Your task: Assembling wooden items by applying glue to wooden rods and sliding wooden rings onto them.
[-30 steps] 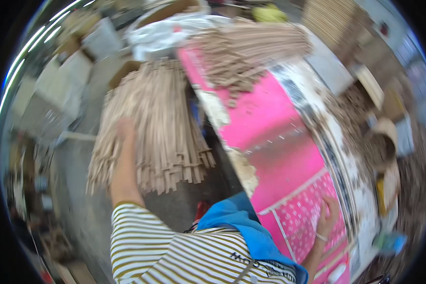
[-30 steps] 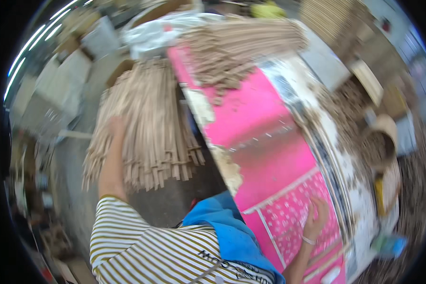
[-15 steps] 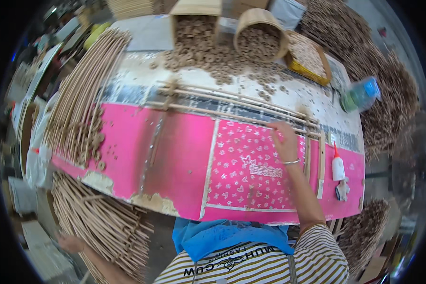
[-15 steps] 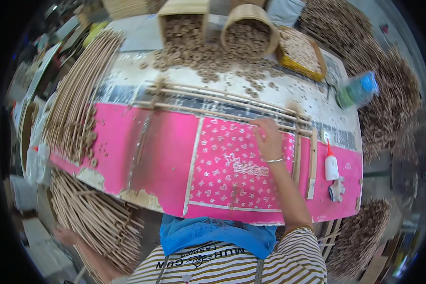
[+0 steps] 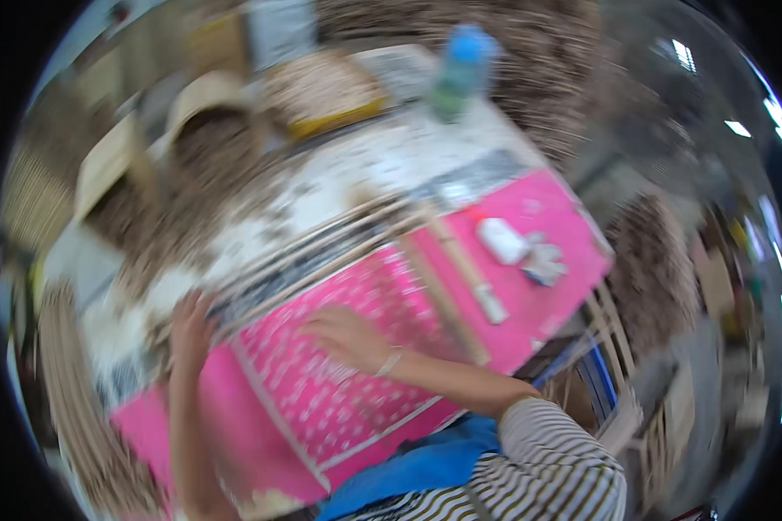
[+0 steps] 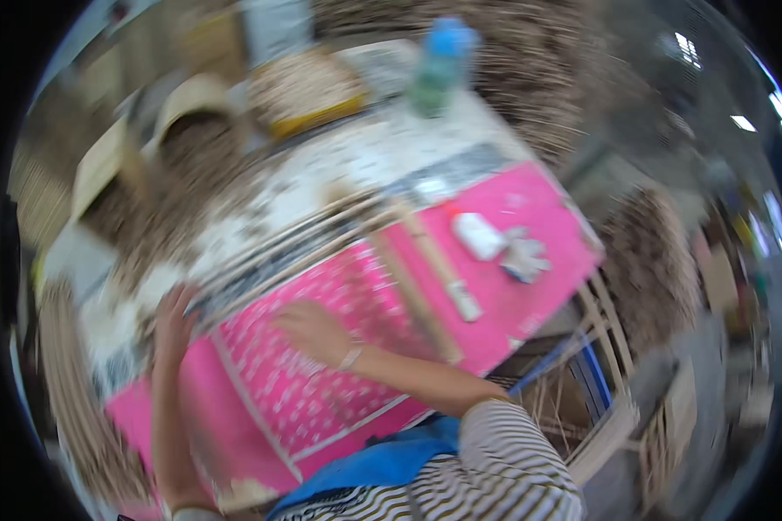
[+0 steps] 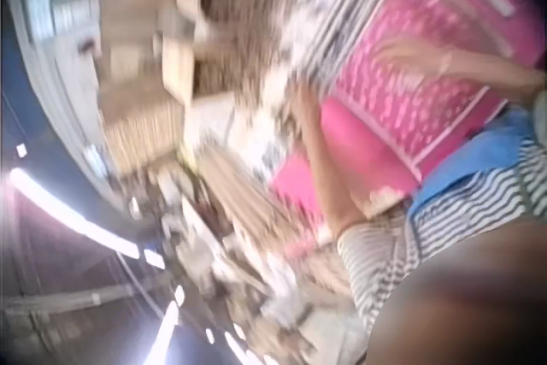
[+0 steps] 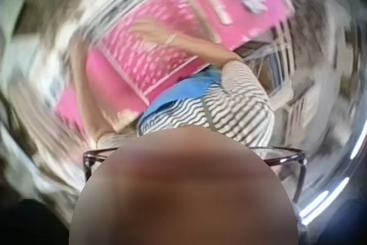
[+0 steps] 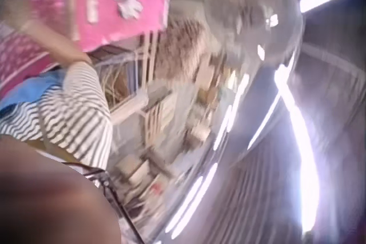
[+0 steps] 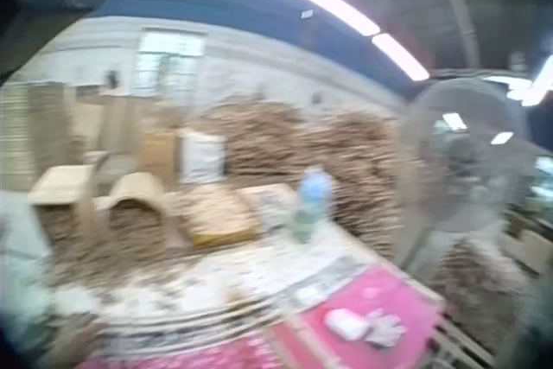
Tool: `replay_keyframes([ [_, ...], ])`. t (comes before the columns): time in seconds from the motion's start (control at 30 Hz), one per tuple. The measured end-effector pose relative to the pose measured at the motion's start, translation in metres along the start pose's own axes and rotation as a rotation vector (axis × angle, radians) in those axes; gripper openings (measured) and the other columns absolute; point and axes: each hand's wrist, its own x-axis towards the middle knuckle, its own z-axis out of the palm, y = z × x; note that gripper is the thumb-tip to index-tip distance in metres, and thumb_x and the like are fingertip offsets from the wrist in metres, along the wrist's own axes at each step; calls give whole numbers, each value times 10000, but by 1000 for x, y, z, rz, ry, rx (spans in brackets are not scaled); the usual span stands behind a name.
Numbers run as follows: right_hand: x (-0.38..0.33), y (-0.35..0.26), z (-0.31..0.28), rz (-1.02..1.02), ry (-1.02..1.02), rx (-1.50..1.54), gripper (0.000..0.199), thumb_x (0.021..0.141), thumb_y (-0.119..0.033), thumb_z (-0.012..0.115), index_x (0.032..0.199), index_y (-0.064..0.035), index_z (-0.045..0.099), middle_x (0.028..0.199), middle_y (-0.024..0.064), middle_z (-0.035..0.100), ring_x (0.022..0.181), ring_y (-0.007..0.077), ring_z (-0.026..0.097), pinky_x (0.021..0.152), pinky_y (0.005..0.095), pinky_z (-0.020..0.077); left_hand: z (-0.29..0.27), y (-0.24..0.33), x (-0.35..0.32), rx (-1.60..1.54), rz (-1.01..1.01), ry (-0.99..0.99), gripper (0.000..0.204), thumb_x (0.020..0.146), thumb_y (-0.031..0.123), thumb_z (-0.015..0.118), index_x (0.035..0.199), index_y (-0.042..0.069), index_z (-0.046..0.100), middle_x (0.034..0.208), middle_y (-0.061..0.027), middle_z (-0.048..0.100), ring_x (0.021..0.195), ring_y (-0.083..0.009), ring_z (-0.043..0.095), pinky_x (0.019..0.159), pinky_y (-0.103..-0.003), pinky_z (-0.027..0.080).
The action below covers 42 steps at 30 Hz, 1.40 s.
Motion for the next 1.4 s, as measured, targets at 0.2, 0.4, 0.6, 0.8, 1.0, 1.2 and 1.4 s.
replay_keyframes([
  [0.2,47,54,28,-56,60,-236,340,822,-57,705,1162,-60,689,1273,107,655,1258,296,580,1127,432,425,18,-19,10,132,163,-26,593,872,43,746,1427,196,606,1522,-152,507,1397,-385,489,1176,-556,361],
  [0.4,57,74,39,-34,88,-303,270,822,-71,694,1092,-69,698,1148,83,638,1125,268,579,1024,413,447,5,-11,37,58,157,21,541,837,6,735,1352,166,689,1417,-152,566,1289,-382,543,1133,-530,385],
  [0.6,64,76,44,-26,98,-346,134,835,-100,683,969,-107,682,1000,60,562,1025,253,541,901,389,436,-5,2,40,-89,94,-51,378,830,1,703,1195,87,752,1199,-151,574,1070,-367,572,988,-491,445],
  [0.8,60,77,39,-14,152,-305,58,820,-135,691,869,-165,688,971,25,577,1025,228,550,910,386,436,-1,2,31,-177,236,71,293,847,6,700,1137,50,713,1159,-142,605,1057,-371,578,908,-480,453],
  [1.0,65,55,42,-152,171,-224,118,845,-192,691,952,-158,654,914,25,547,973,227,560,844,404,439,-72,-12,-17,-34,219,157,271,917,22,641,1180,24,709,1170,-183,630,1065,-397,597,919,-481,462],
  [1.2,31,44,28,-175,54,-204,123,931,-175,608,930,-63,658,887,163,615,866,365,600,796,503,469,-190,42,-169,-14,-378,290,314,1004,132,611,1269,-19,686,1206,-201,650,1170,-374,611,1027,-452,464],
  [1.4,19,-10,-4,-121,-104,73,151,967,-59,666,1105,-23,715,981,113,671,943,259,638,856,373,496,-313,122,-392,398,-563,465,287,983,168,662,1215,3,700,1167,-141,655,1106,-327,625,980,-393,472],
])
